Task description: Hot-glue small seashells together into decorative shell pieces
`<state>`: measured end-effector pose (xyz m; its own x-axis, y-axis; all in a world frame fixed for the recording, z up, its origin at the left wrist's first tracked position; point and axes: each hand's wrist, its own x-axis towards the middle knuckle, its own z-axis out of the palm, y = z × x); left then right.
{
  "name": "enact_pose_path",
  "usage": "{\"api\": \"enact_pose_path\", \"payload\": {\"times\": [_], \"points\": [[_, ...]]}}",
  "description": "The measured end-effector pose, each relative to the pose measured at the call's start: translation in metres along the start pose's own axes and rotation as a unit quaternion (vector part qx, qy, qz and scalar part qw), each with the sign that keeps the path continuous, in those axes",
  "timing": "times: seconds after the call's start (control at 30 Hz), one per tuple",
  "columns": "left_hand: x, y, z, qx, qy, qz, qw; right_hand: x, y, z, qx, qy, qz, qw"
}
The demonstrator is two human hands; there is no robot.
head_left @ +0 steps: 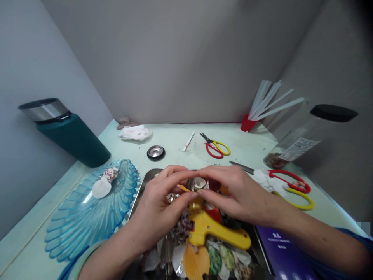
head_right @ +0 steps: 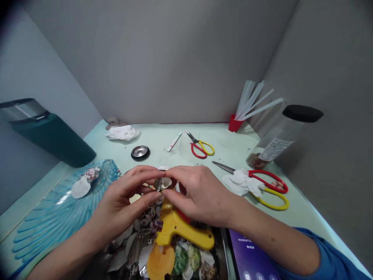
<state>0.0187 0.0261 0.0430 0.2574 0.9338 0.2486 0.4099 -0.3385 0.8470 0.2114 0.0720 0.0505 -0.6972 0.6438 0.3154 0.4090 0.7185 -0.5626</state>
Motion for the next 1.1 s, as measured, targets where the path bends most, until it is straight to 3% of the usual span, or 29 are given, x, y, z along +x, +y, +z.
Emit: {"api": "enact_pose_path", "payload": {"times": [0.3, 0.6, 1.1], "points": [[-0.0002, 0.0010, 0.0015, -0.058, 0.014, -0.028, 0.998, 0.0005, 0.0001, -0.0002, 0.083, 0.011, 0.033, 0.996], [0.0002, -0.0003, 0.0012, -0.070, 0.015, -0.035, 0.997, 0.0010, -0.0003, -0.0030, 0.154, -0.026, 0.091, 0.984], [0.0000, -0.0023, 0.0010, -0.051, 0.002, -0.028, 0.998, 0.0015, 0.0030, -0.0039, 0.162, -0.050, 0.112, 0.979]]}}
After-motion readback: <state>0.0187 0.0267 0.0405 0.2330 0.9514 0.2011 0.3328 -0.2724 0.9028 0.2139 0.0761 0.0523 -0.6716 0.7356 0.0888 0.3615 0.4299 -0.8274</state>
